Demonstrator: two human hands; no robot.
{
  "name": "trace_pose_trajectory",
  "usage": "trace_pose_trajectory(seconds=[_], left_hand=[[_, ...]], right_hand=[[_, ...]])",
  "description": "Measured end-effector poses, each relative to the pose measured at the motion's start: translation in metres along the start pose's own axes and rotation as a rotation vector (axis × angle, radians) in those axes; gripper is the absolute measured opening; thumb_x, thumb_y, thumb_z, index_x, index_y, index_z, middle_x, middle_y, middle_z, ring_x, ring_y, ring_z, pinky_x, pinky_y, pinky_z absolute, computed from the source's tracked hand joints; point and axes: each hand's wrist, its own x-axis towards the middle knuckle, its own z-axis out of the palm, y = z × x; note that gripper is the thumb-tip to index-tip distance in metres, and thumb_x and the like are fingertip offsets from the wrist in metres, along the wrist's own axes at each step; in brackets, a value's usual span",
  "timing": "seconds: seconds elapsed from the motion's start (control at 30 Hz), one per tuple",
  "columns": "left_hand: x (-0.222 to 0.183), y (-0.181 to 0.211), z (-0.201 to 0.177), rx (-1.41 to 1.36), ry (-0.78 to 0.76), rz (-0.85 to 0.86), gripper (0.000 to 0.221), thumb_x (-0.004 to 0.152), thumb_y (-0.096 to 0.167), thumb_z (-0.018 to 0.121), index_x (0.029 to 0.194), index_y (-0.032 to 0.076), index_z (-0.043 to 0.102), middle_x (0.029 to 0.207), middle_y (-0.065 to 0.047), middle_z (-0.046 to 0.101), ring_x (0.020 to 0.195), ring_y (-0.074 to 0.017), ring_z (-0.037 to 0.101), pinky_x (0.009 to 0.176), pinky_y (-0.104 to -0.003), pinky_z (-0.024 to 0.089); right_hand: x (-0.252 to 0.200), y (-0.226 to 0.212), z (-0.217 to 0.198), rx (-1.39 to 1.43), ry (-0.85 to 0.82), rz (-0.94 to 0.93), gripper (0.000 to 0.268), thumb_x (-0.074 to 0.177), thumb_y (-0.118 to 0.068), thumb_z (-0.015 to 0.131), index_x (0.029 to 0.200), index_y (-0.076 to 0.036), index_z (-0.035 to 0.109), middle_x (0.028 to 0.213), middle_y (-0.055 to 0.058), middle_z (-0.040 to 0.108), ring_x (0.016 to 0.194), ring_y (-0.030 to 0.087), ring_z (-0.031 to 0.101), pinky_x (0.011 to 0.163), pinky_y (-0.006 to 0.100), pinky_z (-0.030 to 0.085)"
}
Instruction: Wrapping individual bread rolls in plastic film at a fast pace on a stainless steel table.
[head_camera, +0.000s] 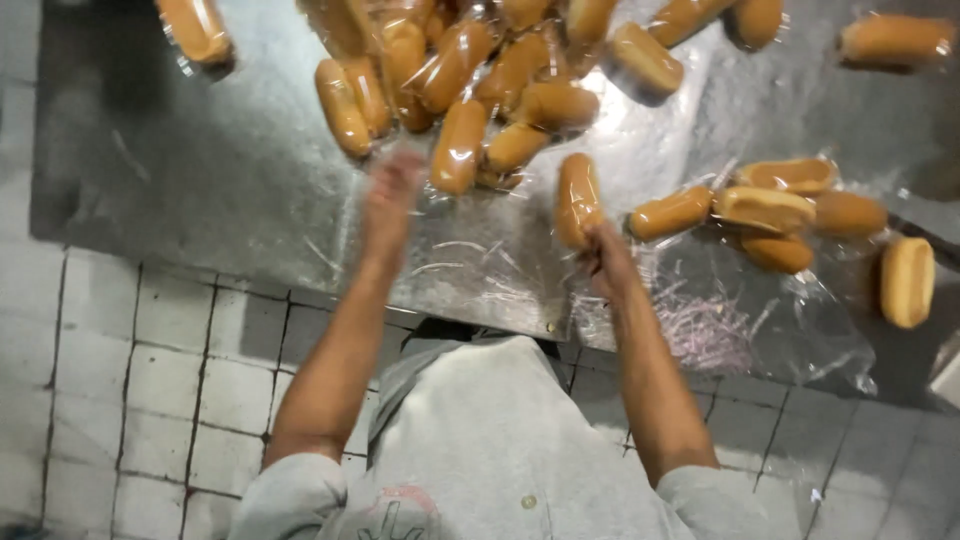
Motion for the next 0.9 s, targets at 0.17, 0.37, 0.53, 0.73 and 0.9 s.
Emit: trace_pose_trajectory(seconds=[0.17, 0.37, 0.53, 0.73, 0.9], left_hand=[[-0.068, -0.026, 0.087, -0.637, -0.557, -0.786, 0.036, 0.097, 0.008, 0.072, 0.132, 0.009, 0.063, 0.113, -0.02, 0.074, 0.098, -0.034, 0.076, 0.08, -0.052, 0.064], [-0.061, 0.034, 0.082, -0.155, -0.933, -0.432, 0.064, 0.061, 0.001, 0.097, 0.119, 0.01, 0.071, 0.098, -0.003, 0.074, 0.086, -0.0115, 0.069, 0.07, -0.029, 0.06], [-0.055, 0.061, 0.095, -0.344, -1.128, -0.298, 0.071, 0.077, 0.001, 0.089, 0.141, 0.005, 0.058, 0.13, -0.01, 0.065, 0.116, -0.0167, 0.061, 0.098, -0.036, 0.055], [-0.049, 0.081, 0.109, -0.284, -1.064, 0.043, 0.02, 0.085, -0.002, 0.083, 0.103, 0.003, 0.077, 0.106, -0.013, 0.074, 0.105, -0.0203, 0.068, 0.1, -0.038, 0.052], [-0.063, 0.077, 0.108, -0.249, -0.917, 0.094, 0.015, 0.082, 0.0, 0.085, 0.095, 0.003, 0.078, 0.099, -0.012, 0.074, 0.102, -0.0212, 0.07, 0.1, -0.04, 0.053]], right_hand=[[-0.131, -0.04, 0.003, 0.373, -0.668, -0.137, 0.038, 0.091, -0.042, 0.075, 0.101, -0.007, 0.062, 0.062, 0.0, 0.051, 0.05, 0.01, 0.054, 0.044, 0.02, 0.041], [-0.15, -0.163, -0.053, 0.248, -0.538, -0.655, 0.077, 0.084, -0.03, 0.083, 0.148, -0.005, 0.048, 0.066, -0.007, 0.042, 0.052, 0.003, 0.036, 0.049, 0.014, 0.034], [-0.185, -0.2, -0.049, 0.128, -0.294, -0.987, 0.013, 0.087, -0.007, 0.083, 0.098, -0.001, 0.078, 0.085, 0.01, 0.063, 0.058, 0.01, 0.044, 0.05, 0.022, 0.038], [-0.21, -0.198, -0.065, 0.13, -0.253, -0.966, 0.012, 0.088, 0.003, 0.078, 0.1, 0.004, 0.077, 0.077, 0.012, 0.061, 0.063, 0.012, 0.048, 0.058, 0.026, 0.042], [-0.214, -0.181, -0.082, 0.091, -0.17, -0.912, 0.01, 0.089, 0.003, 0.078, 0.099, 0.004, 0.077, 0.081, 0.015, 0.065, 0.065, 0.013, 0.052, 0.059, 0.027, 0.045]])
